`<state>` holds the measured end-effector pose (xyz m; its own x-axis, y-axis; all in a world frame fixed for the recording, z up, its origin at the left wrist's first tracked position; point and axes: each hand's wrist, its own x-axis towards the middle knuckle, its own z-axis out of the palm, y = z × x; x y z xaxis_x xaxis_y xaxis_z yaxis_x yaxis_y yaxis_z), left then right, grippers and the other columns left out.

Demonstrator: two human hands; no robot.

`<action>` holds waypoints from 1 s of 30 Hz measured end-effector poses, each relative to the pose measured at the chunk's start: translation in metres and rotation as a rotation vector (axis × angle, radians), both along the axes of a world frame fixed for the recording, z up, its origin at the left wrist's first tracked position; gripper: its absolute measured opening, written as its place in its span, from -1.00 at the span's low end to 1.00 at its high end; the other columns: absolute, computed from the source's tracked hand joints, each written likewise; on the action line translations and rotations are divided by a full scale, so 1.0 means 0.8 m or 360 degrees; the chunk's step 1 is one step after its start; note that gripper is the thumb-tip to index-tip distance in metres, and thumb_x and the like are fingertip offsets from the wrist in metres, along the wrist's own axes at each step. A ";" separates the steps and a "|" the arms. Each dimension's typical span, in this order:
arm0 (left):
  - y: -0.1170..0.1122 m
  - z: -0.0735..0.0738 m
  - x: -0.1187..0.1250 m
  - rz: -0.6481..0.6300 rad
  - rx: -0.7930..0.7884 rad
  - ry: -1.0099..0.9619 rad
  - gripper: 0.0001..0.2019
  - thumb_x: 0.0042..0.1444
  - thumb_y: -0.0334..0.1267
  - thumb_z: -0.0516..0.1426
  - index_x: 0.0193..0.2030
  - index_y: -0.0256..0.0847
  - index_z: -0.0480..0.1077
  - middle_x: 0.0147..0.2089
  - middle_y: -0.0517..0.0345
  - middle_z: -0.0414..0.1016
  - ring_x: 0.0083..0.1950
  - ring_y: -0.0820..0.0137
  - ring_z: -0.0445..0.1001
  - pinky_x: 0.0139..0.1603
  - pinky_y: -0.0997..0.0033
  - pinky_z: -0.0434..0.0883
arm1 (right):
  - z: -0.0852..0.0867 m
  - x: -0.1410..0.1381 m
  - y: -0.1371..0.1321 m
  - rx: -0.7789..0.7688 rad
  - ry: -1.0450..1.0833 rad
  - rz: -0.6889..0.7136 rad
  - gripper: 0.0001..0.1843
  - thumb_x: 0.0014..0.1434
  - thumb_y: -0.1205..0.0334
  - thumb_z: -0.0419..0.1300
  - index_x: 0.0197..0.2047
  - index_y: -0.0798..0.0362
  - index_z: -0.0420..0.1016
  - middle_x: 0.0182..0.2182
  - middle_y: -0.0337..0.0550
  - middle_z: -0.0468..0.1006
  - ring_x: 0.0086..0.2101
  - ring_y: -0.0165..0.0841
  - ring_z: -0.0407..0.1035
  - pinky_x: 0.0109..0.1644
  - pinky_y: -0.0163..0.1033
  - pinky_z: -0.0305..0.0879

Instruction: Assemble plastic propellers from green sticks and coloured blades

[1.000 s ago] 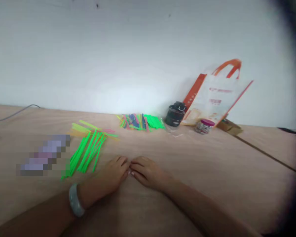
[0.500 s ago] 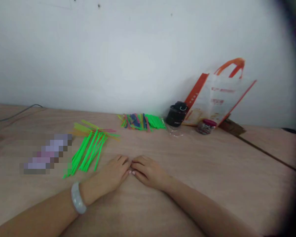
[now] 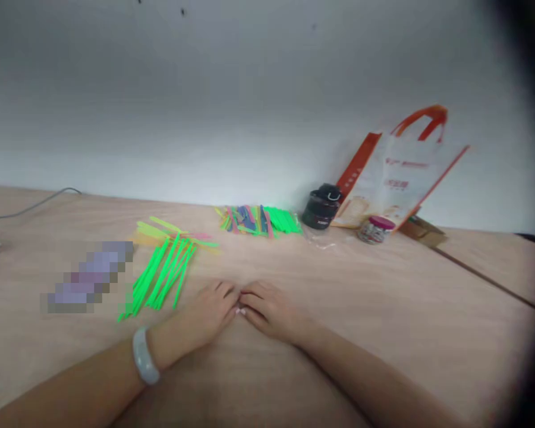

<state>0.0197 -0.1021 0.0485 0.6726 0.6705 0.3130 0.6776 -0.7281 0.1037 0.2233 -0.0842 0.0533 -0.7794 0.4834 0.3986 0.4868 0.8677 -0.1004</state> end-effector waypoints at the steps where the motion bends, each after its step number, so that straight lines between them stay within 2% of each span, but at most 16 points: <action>1: 0.000 0.000 0.000 0.0001 0.0002 -0.0006 -0.77 0.27 -0.25 -0.06 -0.02 -0.23 0.29 -0.01 -0.01 0.34 0.03 0.26 0.31 0.03 0.20 0.33 | 0.001 0.000 0.000 -0.0001 0.0000 0.0004 -0.81 0.23 0.26 0.04 -0.15 0.09 0.43 -0.21 -0.02 0.49 -0.16 -0.30 0.35 -0.06 -0.16 0.33; 15: 0.001 0.011 -0.001 0.0001 -0.0049 -0.0003 -0.76 0.28 -0.23 -0.06 -0.01 -0.22 0.31 -0.01 0.00 0.36 0.02 0.28 0.31 0.05 0.20 0.32 | 0.006 0.000 0.001 -0.0038 0.0058 0.0011 -0.82 0.22 0.26 0.06 -0.14 0.07 0.43 -0.19 -0.02 0.49 -0.15 -0.30 0.35 -0.06 -0.16 0.33; 21: 0.003 0.005 0.003 -0.0008 -0.0053 -0.0047 -0.76 0.26 -0.21 -0.04 0.00 -0.20 0.31 0.00 0.02 0.35 0.03 0.29 0.32 0.04 0.22 0.33 | 0.006 0.003 0.003 -0.0050 0.0076 0.0022 -0.83 0.21 0.28 0.07 -0.15 0.06 0.43 -0.18 -0.03 0.49 -0.15 -0.30 0.36 -0.07 -0.16 0.34; 24: 0.005 0.010 0.003 0.0030 -0.0014 -0.0047 -0.79 0.26 -0.23 -0.03 -0.04 -0.20 0.33 -0.04 0.04 0.38 -0.01 0.31 0.34 0.02 0.26 0.34 | 0.005 0.005 0.003 -0.0074 0.0061 0.0030 -0.82 0.21 0.29 0.06 -0.13 0.07 0.43 -0.17 -0.03 0.48 -0.14 -0.31 0.35 -0.05 -0.16 0.33; 27: 0.019 0.031 -0.016 0.0300 0.0151 -0.0085 -0.77 0.28 -0.26 -0.10 -0.12 -0.21 0.35 -0.12 0.04 0.41 -0.05 0.29 0.36 0.02 0.22 0.32 | 0.006 0.007 0.002 -0.0091 0.0051 0.0015 -0.81 0.21 0.27 0.08 -0.13 0.06 0.43 -0.18 -0.04 0.48 -0.14 -0.31 0.36 -0.05 -0.17 0.33; 28: 0.026 0.040 -0.028 0.0452 0.0236 -0.0124 -0.75 0.29 -0.26 -0.12 -0.16 -0.22 0.36 -0.15 0.04 0.42 -0.05 0.27 0.36 0.03 0.21 0.30 | 0.006 0.008 0.001 -0.0092 0.0052 0.0015 -0.82 0.21 0.27 0.08 -0.13 0.06 0.43 -0.18 -0.04 0.48 -0.14 -0.31 0.36 -0.04 -0.18 0.33; 30: 0.043 0.057 -0.056 0.0816 0.0377 -0.0203 -0.74 0.27 -0.24 -0.11 -0.10 -0.26 0.35 -0.12 -0.03 0.41 -0.03 0.23 0.36 0.02 0.21 0.30 | 0.007 0.008 0.001 -0.0096 0.0054 0.0025 -0.82 0.21 0.27 0.07 -0.14 0.05 0.44 -0.19 -0.05 0.48 -0.13 -0.32 0.36 -0.04 -0.18 0.33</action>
<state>-0.0251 -0.0677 0.0943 0.2275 0.8024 0.5516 0.9427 -0.3235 0.0818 0.2297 -0.0836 0.0589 -0.7736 0.4952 0.3953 0.4688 0.8671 -0.1687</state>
